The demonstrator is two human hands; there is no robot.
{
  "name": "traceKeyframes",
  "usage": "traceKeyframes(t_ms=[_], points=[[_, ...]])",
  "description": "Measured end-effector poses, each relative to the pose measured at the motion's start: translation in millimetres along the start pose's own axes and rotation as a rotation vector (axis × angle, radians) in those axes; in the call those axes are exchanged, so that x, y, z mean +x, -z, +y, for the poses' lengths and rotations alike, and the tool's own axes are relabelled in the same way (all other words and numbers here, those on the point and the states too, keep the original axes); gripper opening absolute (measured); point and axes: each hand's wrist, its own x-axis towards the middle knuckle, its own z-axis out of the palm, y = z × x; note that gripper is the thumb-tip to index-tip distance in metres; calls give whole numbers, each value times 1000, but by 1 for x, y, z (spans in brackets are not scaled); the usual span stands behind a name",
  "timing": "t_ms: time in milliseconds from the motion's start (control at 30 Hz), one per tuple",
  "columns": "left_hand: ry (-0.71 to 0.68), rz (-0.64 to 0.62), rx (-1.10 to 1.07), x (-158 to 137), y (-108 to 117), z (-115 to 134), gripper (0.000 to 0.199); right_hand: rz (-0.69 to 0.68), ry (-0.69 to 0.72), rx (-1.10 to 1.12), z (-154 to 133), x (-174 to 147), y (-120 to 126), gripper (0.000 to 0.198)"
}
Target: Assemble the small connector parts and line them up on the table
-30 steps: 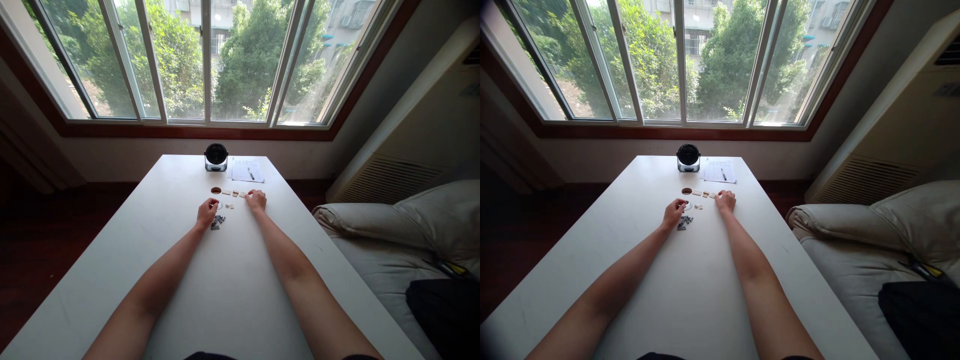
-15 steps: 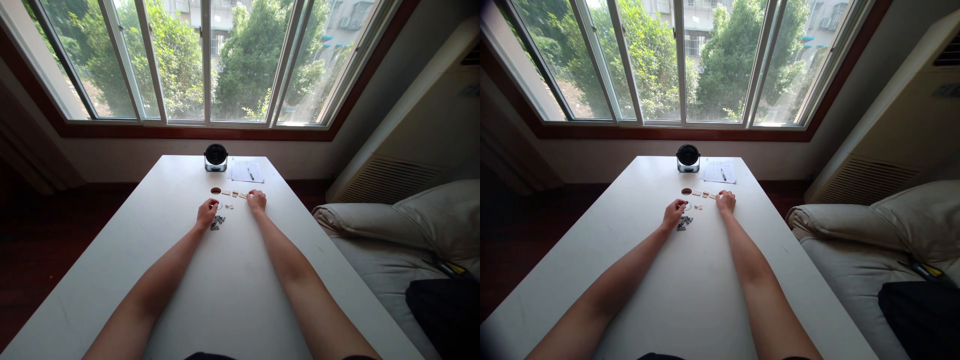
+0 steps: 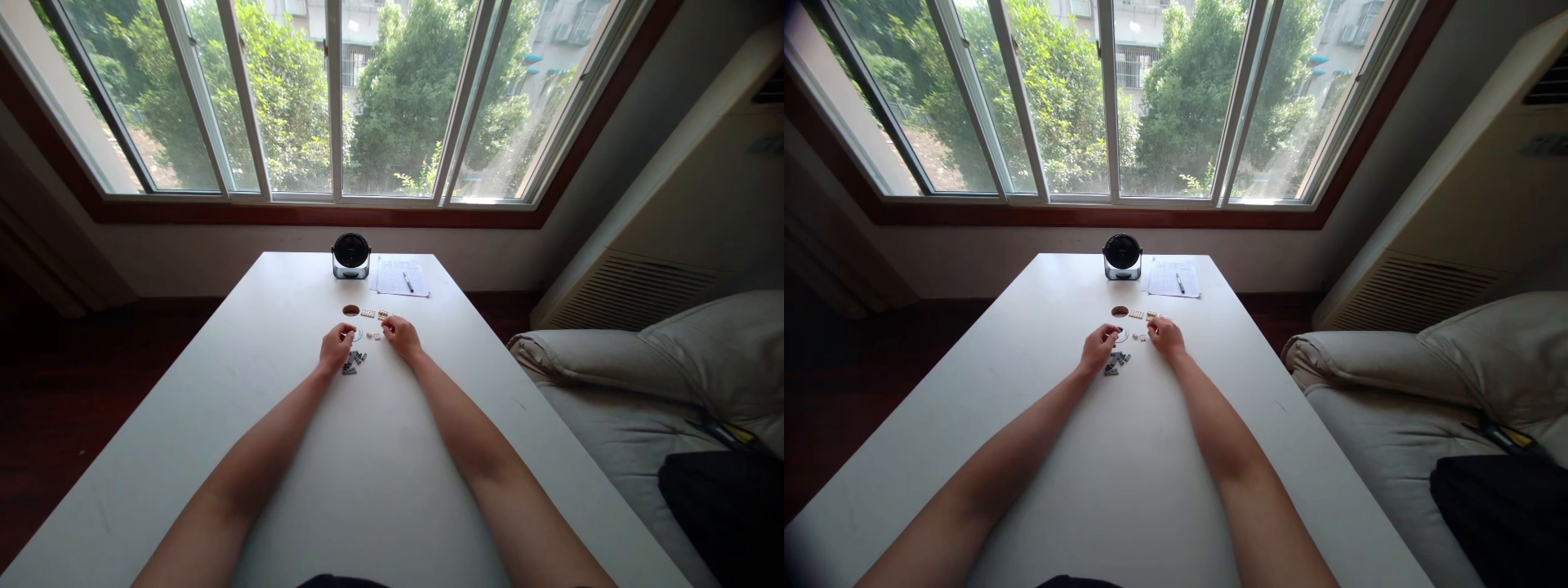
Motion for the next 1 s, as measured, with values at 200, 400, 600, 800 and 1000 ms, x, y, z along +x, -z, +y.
traceKeyframes(t_ms=[200, 400, 600, 800, 1000], points=[[11, -6, 2, 1, -1, -1, 19, -121, 53, 17, -9, -2, 0, 17], [24, -6, 7, 0, 0, 4, 18, -136, 102, -19, -13, -4, 3, 13], [44, -5, -5, -2, 2, 12, 17, -133, 72, 12, -15, -4, 3, 9], [24, -29, 40, -2, 4, 12, 18, -65, 91, 64, -19, -3, 2, 6], [-3, -16, 41, -1, 3, 9, 16, -33, 47, 293, -33, -3, -8, 9]])
